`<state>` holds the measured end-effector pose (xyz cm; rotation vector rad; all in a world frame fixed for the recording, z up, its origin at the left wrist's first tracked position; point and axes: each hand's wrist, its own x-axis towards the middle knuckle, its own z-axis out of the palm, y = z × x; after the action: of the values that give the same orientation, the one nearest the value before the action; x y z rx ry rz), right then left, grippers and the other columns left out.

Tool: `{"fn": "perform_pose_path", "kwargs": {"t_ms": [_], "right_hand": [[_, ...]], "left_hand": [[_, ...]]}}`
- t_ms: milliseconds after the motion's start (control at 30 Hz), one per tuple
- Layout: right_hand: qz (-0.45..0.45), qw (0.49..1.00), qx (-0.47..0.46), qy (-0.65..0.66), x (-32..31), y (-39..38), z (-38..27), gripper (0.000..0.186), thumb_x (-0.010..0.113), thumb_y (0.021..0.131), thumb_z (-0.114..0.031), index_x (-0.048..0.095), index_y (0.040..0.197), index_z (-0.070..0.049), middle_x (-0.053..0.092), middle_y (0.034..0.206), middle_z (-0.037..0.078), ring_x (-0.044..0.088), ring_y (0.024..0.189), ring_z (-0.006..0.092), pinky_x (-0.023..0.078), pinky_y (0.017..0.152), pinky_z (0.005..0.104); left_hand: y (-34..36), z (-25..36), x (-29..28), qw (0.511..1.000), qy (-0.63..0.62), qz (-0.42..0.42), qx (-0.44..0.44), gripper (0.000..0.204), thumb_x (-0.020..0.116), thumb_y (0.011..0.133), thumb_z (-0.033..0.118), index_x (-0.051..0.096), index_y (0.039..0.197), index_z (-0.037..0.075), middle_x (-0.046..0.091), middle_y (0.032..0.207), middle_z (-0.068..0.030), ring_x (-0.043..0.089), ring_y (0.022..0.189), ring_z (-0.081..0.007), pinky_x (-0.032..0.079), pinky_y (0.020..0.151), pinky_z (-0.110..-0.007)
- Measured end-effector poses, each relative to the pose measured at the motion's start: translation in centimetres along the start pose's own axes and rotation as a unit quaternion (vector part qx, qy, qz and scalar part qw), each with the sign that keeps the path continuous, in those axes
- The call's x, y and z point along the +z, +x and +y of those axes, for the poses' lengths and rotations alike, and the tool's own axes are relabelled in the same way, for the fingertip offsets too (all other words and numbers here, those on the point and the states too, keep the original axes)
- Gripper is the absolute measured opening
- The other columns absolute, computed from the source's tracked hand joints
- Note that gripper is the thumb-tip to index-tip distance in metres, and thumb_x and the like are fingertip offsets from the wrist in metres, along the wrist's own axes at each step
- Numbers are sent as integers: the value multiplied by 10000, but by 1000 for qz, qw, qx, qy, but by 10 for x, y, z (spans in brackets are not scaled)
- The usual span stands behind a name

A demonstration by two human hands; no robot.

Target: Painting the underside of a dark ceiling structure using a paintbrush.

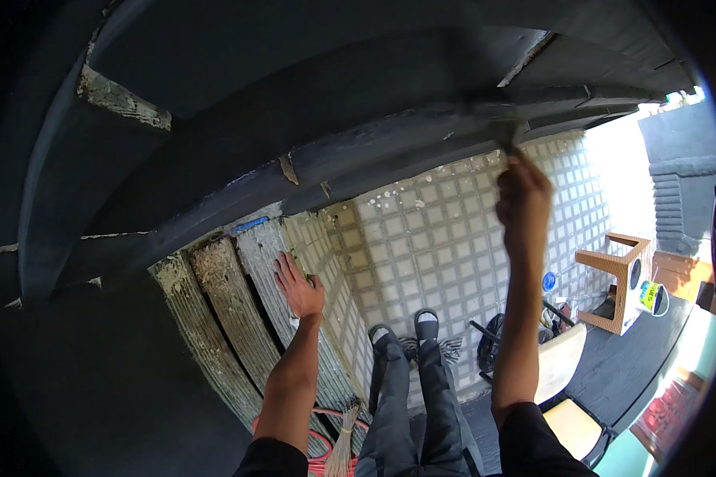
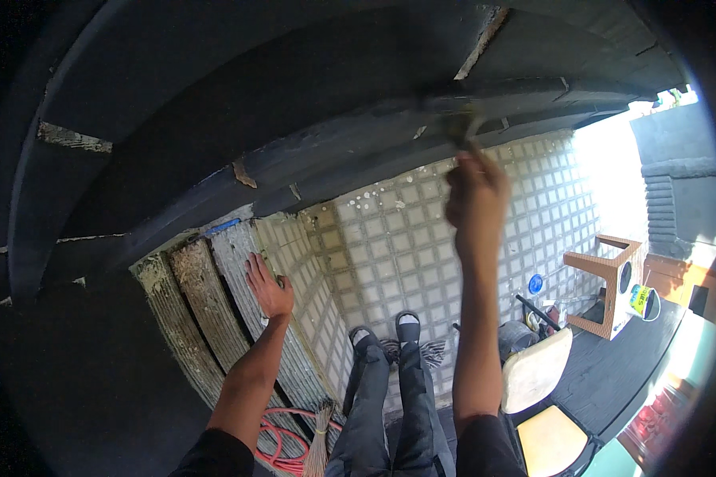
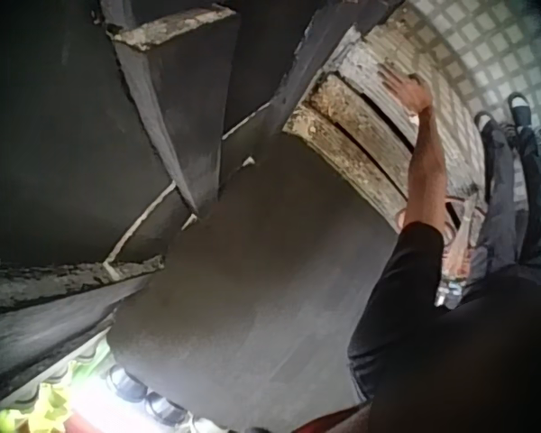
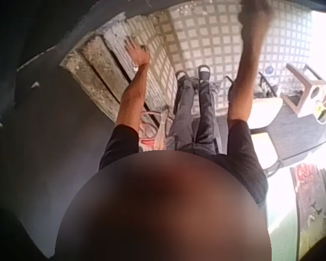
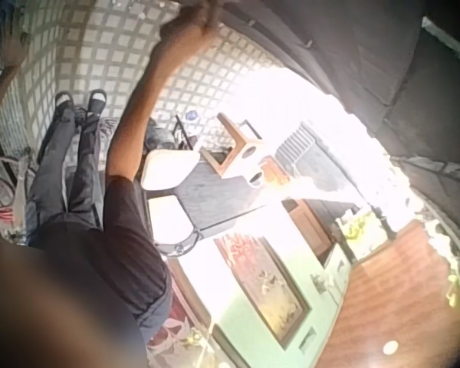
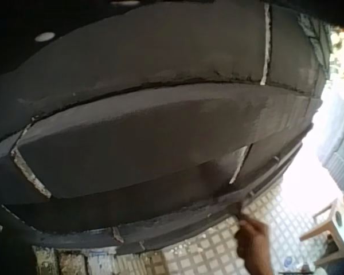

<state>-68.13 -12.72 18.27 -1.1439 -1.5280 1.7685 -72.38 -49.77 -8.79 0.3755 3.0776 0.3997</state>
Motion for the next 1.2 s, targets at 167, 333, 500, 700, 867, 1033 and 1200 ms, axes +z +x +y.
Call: {"fn": "perform_pose_path", "kwargs": {"t_ms": [167,333,500,700,867,1033,1200], "right_hand": [[-113,987,118,-7,48,-45,-2,206,569,959,-124,655,1100,-2,518,638,-14,334,413,21,219,354,205],[-121,987,78,75,3,-35,6,235,513,981,-177,643,1064,1,533,668,0,352,426,39,247,354,220],[-45,999,-12,8,-8,1,-12,337,480,1016,-191,620,1246,12,471,636,-50,344,428,4,252,349,180],[-148,983,76,-75,48,-41,-20,380,526,967,-163,612,1283,31,470,638,-7,369,433,39,280,363,231],[-201,952,220,70,14,-21,-20,452,536,971,-183,564,1370,27,421,630,-51,303,423,21,228,342,193],[-159,985,68,27,-39,32,-23,520,521,987,-152,456,1468,35,409,640,-84,301,454,1,191,375,185],[-43,999,-5,17,-41,28,-23,485,514,1007,-152,486,1455,33,430,646,-83,326,463,-3,226,388,176]], "left_hand": [[-3,-3,3,1000,11,-4,-2,855,679,785,101,293,1542,11,259,1637,-172,246,1500,-416,251,1203,-554],[-1,-4,2,1000,15,4,3,870,691,782,104,287,1547,15,263,1634,-172,247,1500,-413,251,1205,-553],[0,2,3,1000,21,2,4,873,696,782,105,289,1548,19,270,1629,-173,250,1500,-407,251,1207,-549],[-3,-5,2,1000,17,-2,2,870,703,784,115,294,1546,21,270,1629,-171,247,1502,-403,250,1209,-548],[-3,-3,3,1000,22,-6,-5,853,683,791,117,297,1547,26,266,1633,-166,243,1504,-399,246,1213,-546],[-1,3,1,1000,19,-3,-2,845,676,794,116,299,1545,24,272,1631,-169,249,1501,-400,249,1211,-548],[0,-4,2,1000,5,8,1,845,673,792,113,299,1544,17,273,1629,-177,250,1500,-408,254,1205,-549]]}}
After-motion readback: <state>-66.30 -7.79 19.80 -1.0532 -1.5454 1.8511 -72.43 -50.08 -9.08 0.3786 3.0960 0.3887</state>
